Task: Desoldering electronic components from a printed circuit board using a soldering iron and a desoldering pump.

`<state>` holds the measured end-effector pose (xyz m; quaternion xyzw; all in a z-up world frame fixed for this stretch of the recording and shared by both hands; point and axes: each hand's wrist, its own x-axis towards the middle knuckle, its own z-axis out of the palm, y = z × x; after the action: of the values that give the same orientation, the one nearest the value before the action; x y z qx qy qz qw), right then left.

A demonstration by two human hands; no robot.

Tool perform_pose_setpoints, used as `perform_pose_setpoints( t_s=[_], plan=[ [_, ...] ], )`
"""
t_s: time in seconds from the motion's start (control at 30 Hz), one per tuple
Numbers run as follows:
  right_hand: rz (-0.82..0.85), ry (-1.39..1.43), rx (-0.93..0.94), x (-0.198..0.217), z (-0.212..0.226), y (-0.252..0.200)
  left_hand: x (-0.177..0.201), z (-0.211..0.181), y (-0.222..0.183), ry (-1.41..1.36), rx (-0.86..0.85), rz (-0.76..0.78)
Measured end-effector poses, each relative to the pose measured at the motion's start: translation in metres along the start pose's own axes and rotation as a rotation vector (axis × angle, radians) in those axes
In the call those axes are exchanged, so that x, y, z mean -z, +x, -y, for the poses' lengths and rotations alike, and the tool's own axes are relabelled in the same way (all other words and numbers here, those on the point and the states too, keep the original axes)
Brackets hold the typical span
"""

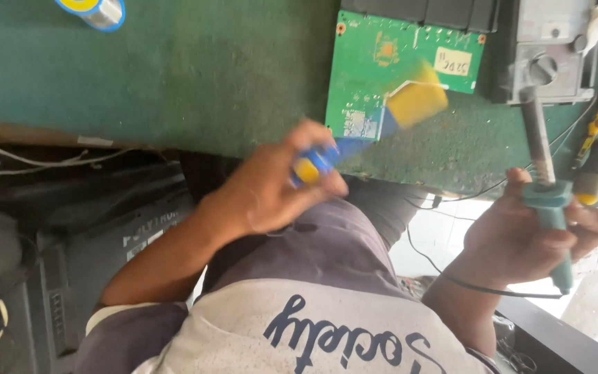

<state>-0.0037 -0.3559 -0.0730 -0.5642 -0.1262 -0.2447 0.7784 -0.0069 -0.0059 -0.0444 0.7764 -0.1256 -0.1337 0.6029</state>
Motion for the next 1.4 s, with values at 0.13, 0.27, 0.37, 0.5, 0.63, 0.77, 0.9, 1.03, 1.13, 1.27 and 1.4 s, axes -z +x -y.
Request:
perform_pose_setpoints(
  t_s=[0.13, 0.27, 0.37, 0.5, 0.63, 0.77, 0.9, 1.03, 1.13, 1.27, 1.4],
  plan=[
    [0.029, -0.163, -0.066, -0.002, -0.019, -0.029, 0.011, 0.001, 0.005, -0.516, 0.010, -0.198],
    [0.277, -0.129, -0.146, -0.050, -0.019, -0.036, 0.001, 0.008, 0.019, -0.639, 0.079, -0.385],
    [0.293, -0.329, -0.067, -0.054, -0.018, -0.039, 0.000, 0.014, 0.022, -0.723, -0.012, -0.389],
    [0.321, -0.322, -0.064, -0.054, -0.016, -0.039, 0.002, 0.016, 0.020, -0.742, 0.004, -0.378],
    [0.293, -0.343, -0.102, -0.054, -0.016, -0.042, -0.001, 0.018, 0.017, -0.736, -0.051, -0.403],
    [0.312, -0.313, -0.101, -0.052, -0.017, -0.042, -0.003, 0.019, 0.016, -0.741, -0.074, -0.425],
    [0.341, -0.340, -0.088, -0.052, -0.016, -0.041, -0.003, 0.020, 0.015, -0.738, -0.112, -0.424],
    [0.320, -0.319, -0.098, -0.051, -0.017, -0.043, -0.006, 0.024, 0.016, -0.764, -0.102, -0.456],
    [0.321, -0.342, -0.083, -0.050, -0.017, -0.043, -0.009, 0.025, 0.012, -0.941, -0.161, -0.463],
    [0.343, -0.326, -0.083, -0.047, -0.017, -0.043, -0.009, 0.005, 0.007, -0.924, -0.260, -0.524],
    [0.347, -0.333, -0.075, -0.049, -0.015, -0.044, -0.007, -0.019, 0.005, -0.794, -0.379, -0.628]
  ],
)
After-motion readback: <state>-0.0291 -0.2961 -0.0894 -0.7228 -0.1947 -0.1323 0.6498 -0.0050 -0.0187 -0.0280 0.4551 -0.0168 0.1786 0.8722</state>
